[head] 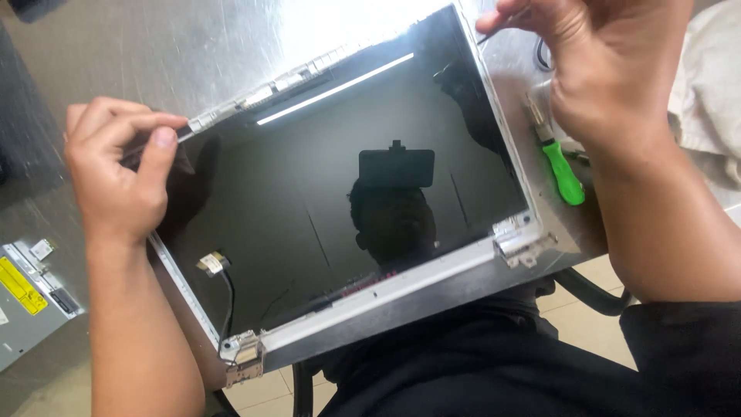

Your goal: Removing screws and disassembling a laptop screen assembly at a repair bench.

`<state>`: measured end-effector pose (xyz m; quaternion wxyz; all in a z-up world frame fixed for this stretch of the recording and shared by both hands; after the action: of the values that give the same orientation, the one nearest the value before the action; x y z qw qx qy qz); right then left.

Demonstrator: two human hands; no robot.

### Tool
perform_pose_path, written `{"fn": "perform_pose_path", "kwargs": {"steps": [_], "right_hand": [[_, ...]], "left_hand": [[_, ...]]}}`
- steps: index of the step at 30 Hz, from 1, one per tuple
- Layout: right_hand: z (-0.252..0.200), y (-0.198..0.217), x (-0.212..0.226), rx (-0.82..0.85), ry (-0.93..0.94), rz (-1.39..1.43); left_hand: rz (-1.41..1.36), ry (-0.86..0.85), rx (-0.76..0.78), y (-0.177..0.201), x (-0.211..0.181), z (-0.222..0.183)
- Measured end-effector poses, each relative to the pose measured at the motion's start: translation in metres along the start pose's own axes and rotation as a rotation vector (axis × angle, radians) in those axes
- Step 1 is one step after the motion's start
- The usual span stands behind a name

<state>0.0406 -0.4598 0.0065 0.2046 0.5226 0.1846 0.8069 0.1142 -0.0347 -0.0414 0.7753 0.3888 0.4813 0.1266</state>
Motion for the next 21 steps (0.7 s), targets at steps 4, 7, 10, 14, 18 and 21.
{"fn": "perform_pose_path", "kwargs": {"steps": [4, 7, 10, 14, 18, 21], "right_hand": [[0.0, -0.005, -0.003, -0.01, -0.006, 0.066], [-0.001, -0.004, -0.006, 0.057, 0.029, 0.026], [-0.003, -0.005, -0.009, 0.07, 0.009, -0.021], [-0.004, -0.015, -0.005, 0.06, -0.045, 0.039], [-0.002, -0.018, 0.001, 0.045, 0.048, -0.134], [-0.004, -0.018, 0.0, 0.054, 0.079, -0.319]], "left_hand": [[-0.001, 0.037, 0.045, -0.003, -0.005, -0.002], [0.015, 0.087, 0.079, -0.005, -0.016, -0.001], [0.03, 0.09, 0.09, -0.005, -0.014, -0.009], [0.027, 0.062, 0.086, -0.008, -0.012, -0.011], [0.042, 0.043, 0.056, -0.008, -0.012, -0.01], [0.048, 0.045, 0.052, -0.007, -0.013, -0.01]]}}
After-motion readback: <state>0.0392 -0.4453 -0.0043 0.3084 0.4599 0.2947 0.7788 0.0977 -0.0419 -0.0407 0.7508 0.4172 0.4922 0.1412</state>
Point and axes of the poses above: each hand's wrist, its own z-axis towards the middle knuckle, its own y-axis out of the back of the hand, x = y × z, the point moved 4 cm from there along z, towards the middle knuckle, and after that the axes turned 9 degrees about -z, right-handed, at the moved point
